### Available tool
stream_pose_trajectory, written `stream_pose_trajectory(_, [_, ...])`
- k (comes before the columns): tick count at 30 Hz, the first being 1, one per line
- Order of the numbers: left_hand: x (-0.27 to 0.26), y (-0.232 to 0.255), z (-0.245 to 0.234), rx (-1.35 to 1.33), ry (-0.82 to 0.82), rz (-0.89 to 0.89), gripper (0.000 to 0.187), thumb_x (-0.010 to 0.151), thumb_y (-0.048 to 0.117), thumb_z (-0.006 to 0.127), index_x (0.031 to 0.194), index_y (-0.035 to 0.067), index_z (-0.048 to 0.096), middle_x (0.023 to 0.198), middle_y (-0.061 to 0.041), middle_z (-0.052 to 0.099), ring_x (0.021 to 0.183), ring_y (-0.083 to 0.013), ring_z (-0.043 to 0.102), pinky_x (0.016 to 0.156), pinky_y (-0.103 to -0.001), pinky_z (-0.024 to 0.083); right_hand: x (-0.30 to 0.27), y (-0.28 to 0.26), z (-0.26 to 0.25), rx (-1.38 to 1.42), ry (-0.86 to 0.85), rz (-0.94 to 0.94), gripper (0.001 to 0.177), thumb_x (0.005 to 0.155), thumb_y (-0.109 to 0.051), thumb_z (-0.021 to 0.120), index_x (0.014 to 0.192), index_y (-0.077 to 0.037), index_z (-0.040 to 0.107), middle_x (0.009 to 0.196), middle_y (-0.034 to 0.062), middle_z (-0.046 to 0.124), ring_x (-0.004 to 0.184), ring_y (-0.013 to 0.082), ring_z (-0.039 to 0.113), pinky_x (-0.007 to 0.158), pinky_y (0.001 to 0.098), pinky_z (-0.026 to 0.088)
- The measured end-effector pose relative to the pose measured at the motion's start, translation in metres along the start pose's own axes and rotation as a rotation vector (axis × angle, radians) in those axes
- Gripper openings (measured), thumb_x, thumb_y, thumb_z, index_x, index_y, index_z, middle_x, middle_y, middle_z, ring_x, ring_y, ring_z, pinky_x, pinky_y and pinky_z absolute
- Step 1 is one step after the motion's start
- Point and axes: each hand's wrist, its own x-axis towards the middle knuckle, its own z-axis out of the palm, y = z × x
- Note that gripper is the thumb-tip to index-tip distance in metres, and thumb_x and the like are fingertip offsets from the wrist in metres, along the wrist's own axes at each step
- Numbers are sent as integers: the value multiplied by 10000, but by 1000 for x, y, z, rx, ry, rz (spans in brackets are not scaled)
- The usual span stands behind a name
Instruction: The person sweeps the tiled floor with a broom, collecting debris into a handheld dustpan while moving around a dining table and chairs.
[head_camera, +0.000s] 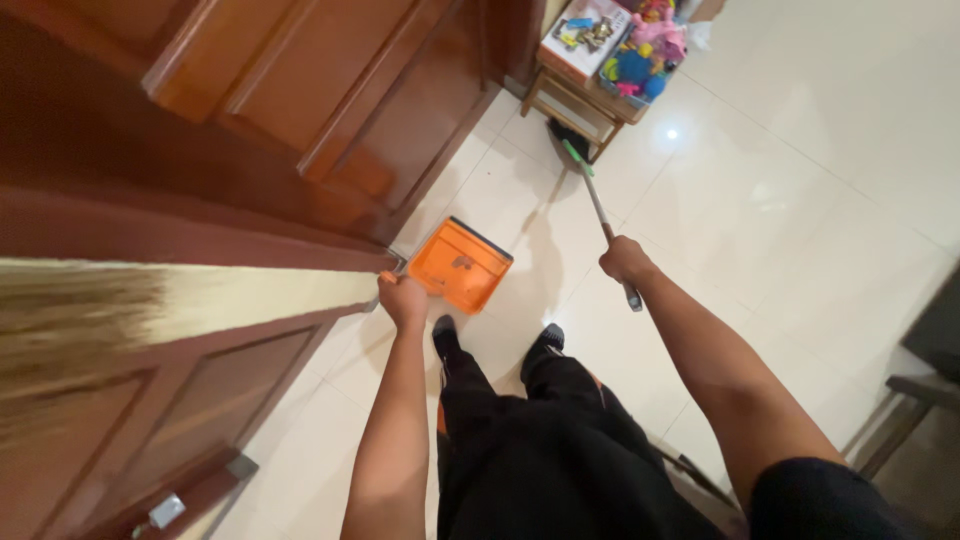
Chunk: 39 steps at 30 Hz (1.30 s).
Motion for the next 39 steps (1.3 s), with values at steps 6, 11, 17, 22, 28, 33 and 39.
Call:
stream_pose_trajectory(6, [-32, -24, -16, -124, 203, -275, 245, 904, 99, 458, 1072, -49, 558, 1108, -276, 656, 1038, -425, 643, 911, -465, 499, 57, -13, 32, -657, -124, -303, 332, 894, -46, 529, 1117, 119, 713, 1065, 274, 741, 949, 351, 733, 811, 419, 611])
stream_pose_trajectory(11, [-37, -43, -23, -103, 265, -297, 270, 928, 128, 465, 1097, -58, 562, 1118, -287, 663, 1051, -433, 646, 909, -472, 505, 23, -37, 63, -736, -233, -414, 330, 902, -40, 545, 1168, 122, 653, 1076, 272, 723, 966, 344, 743, 778, 426, 617])
stream_pose_trajectory(17, [-19, -38, -21, -141, 209, -280, 302, 910, 123, 474, 1121, -75, 561, 1152, -297, 664, 1075, -447, 648, 924, -474, 503, -85, -35, 105, -709, -454, -417, 367, 887, -28, 573, 1201, 154, 633, 996, 263, 750, 862, 312, 761, 667, 417, 618])
stream_pose_trajectory(22, [-21, -28, -25, -64, 150, -280, 330, 926, 137, 494, 1169, -81, 544, 1202, -301, 650, 1129, -448, 631, 973, -480, 484, -171, -39, 77, -598, -634, -325, 368, 865, -4, 515, 1169, 159, 641, 871, 244, 716, 684, 302, 717, 558, 426, 548])
stream_pose_trajectory(28, [-23, -21, -46, -169, 62, -209, 361, 899, 94, 459, 1206, -88, 515, 1248, -317, 615, 1165, -448, 612, 1007, -462, 477, -230, -31, 46, -238, -579, -221, 415, 911, -74, 499, 1284, 86, 581, 774, 167, 662, 571, 230, 611, 505, 375, 510])
stream_pose_trajectory(33, [-21, -3, -83, -105, -43, -290, 351, 929, 119, 445, 1205, -84, 521, 1201, -316, 637, 1100, -455, 668, 958, -474, 533, -247, -10, 38, 4, -397, -120, 413, 935, -162, 583, 1270, 72, 644, 715, 79, 602, 548, 164, 540, 476, 330, 483])
stream_pose_trajectory(39, [-16, -8, -115, 77, -81, -162, 344, 916, 141, 522, 1174, -79, 573, 1181, -318, 653, 1068, -465, 654, 936, -479, 529, -244, 19, 56, 243, -166, 0, 420, 921, -102, 560, 1277, 116, 610, 700, 87, 596, 538, 170, 520, 472, 333, 470])
